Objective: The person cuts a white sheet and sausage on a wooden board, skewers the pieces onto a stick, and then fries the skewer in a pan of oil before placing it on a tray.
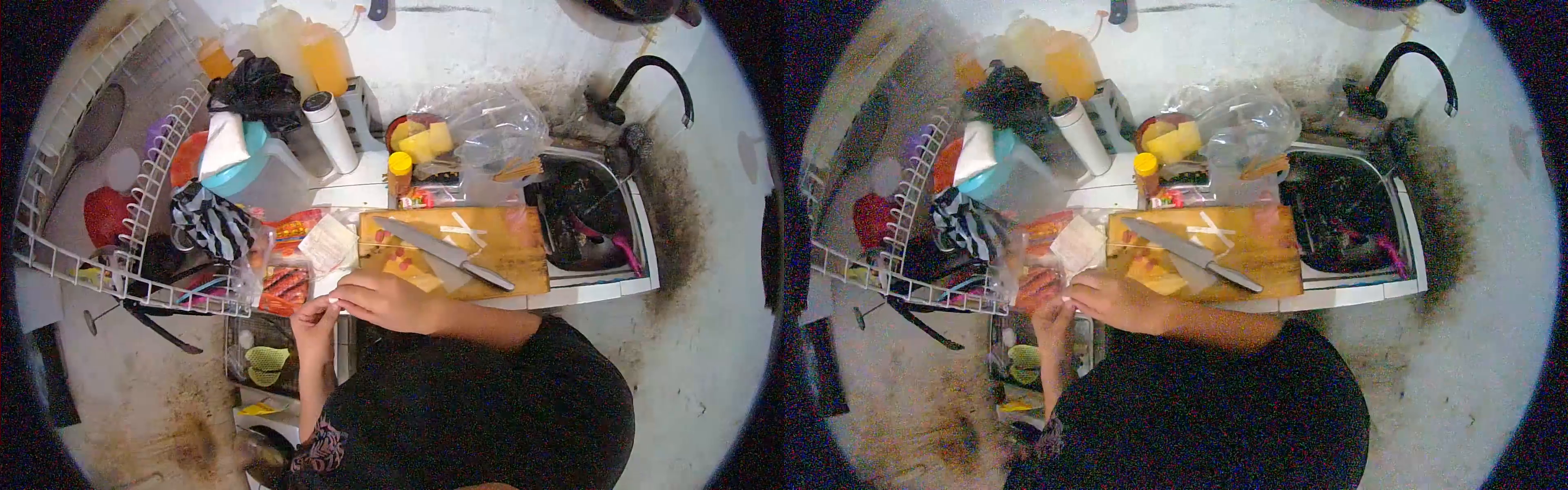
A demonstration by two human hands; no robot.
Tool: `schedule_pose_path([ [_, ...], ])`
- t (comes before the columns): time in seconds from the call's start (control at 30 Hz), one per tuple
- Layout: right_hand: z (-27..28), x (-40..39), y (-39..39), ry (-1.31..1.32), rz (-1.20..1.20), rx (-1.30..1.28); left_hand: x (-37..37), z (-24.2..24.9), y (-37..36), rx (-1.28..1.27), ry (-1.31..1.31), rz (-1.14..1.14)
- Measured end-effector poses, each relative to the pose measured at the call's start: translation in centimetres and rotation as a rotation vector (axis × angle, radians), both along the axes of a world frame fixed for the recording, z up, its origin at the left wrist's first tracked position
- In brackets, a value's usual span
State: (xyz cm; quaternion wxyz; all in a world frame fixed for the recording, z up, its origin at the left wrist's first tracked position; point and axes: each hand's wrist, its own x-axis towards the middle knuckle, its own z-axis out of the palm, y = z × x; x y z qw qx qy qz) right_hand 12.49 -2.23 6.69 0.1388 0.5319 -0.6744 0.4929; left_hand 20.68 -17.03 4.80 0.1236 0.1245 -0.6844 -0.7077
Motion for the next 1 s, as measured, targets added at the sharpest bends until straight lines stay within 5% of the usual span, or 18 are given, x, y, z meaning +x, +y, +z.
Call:
schedule_pose_path([
  [0.33, 0.1, 0.8, -3.2, 0.029, -0.078, -0.014, 0.0, 1.4, -3.4, -0.022, -0.009, -0.048],
  [0.47, 0.5, 1.1, -4.2, 0.020, -0.036, 0.022, 0.2, 0.2, -5.5, 0.211, 0.034, -0.117],
  [0.9, 0.0, 3.0, -9.3, -0.298, 0.183, -0.045, 4.0, -1.6, -8.9, 0.316, 0.113, 0.163],
  [1.0, -1.8, 1.3, -7.2, -0.300, 0.128, 0.174, 5.3, -1.9, -9.5, 0.309, 0.110, 0.266],
])
